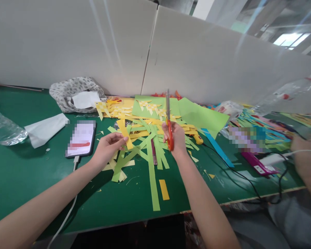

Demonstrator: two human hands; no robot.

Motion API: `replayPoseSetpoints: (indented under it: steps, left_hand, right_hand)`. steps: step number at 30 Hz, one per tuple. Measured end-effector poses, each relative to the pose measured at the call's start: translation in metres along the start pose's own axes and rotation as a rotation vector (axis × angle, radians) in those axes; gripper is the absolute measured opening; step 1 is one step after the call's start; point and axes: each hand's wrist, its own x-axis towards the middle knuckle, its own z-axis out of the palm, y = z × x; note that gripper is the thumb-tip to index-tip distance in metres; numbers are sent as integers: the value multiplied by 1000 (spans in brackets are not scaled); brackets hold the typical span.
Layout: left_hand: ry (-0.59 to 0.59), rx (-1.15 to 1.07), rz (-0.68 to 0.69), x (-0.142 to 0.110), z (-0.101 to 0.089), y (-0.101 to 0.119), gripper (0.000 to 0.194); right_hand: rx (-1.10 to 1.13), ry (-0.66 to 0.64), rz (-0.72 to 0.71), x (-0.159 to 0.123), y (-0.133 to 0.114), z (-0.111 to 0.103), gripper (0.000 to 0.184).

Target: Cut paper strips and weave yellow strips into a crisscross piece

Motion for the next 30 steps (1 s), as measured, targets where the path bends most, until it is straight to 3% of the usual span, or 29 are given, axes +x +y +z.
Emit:
replayPoseSetpoints:
  steps: [6, 12, 22, 30]
  left_hand:
    - [-21, -41, -17, -1, 0, 0, 21]
    - [-7, -146, -55, -2, 2, 2, 20]
    - [5, -280, -36, 1, -2, 1, 20]
    - [-19, -326, -35, 2, -2, 1, 25]
  right_hand:
    - [-411, -336, -128, -27, -11, 16, 50]
    - [-846, -314, -343, -39, -10, 26, 61]
    - [-908, -386, -467, -44, -4, 35, 55]
    - [-920, -415, -447, -46, -4, 38, 56]
